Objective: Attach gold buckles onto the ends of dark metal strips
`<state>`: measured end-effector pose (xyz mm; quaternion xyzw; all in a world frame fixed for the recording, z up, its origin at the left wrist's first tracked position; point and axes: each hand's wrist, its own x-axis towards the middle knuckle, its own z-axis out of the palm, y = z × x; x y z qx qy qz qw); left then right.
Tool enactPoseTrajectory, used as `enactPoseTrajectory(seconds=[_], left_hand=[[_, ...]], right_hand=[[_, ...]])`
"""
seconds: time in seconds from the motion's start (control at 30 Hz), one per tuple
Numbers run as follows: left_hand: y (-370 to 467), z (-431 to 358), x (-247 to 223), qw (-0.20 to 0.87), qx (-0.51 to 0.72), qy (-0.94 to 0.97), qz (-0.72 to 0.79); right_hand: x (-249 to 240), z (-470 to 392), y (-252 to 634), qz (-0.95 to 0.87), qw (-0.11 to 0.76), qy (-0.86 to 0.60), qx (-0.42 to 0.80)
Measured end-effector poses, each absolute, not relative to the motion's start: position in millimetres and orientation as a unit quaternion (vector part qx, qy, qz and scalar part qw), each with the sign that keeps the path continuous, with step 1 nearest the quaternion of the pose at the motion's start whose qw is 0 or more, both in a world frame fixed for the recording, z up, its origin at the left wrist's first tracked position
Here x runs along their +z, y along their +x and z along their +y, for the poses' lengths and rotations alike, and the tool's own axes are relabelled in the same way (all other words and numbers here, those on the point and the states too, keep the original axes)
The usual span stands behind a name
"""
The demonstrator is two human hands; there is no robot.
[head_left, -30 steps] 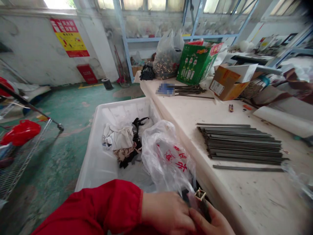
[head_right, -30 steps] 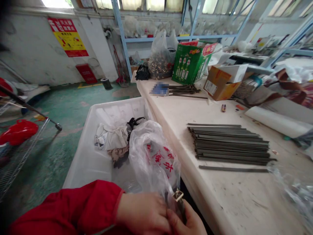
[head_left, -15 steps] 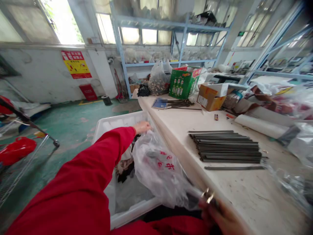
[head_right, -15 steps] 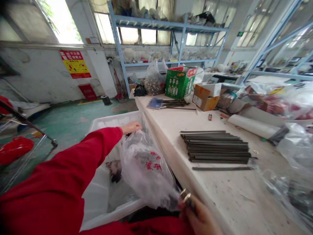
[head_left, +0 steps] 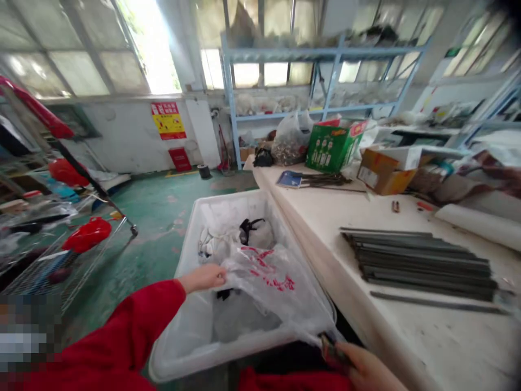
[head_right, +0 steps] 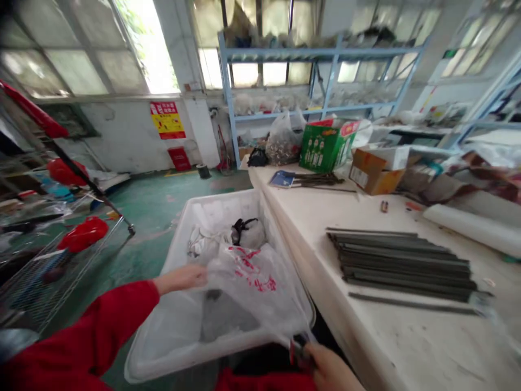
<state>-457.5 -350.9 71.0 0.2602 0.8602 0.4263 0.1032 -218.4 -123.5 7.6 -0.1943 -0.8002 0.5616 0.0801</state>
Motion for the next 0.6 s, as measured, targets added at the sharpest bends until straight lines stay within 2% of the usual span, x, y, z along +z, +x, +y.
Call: enactPoseTrajectory(seconds=[0.07, 0.13, 0.23, 0.4, 0.5, 0.6], left_hand=[[-471.4, -369.5, 46.0, 0.181, 0.393, 0.256, 0.864], [-485.1, -383.9, 38.0, 0.216, 0.388, 0.239, 0.863], [-495.2, -392.3, 43.6, 0.221, 0.415, 0.21, 0.857], [-481.8, -379.3, 49.7, 0.2, 0.473, 0.184, 0.838], [-467.1, -371.7, 50.1, 0.219, 0.532, 0.159, 0.802], [-454.8, -369.3, 54.6, 0.217, 0.559, 0.161, 0.784]], right_hand=[[1.0, -120.8, -211.6, -0.807, 0.045, -0.18, 0.561], [1.7, -114.0, -211.7, -0.809, 0.05, -0.171, 0.561], [8.0, -107.4, -217.9, -0.788, 0.071, -0.165, 0.589], [16.1, -110.8, -217.7, -0.671, 0.021, -0.247, 0.699], [16.7, -109.8, -218.6, -0.527, 0.059, -0.313, 0.788], [12.6, -105.9, -221.6, -0.452, 0.11, -0.326, 0.823]])
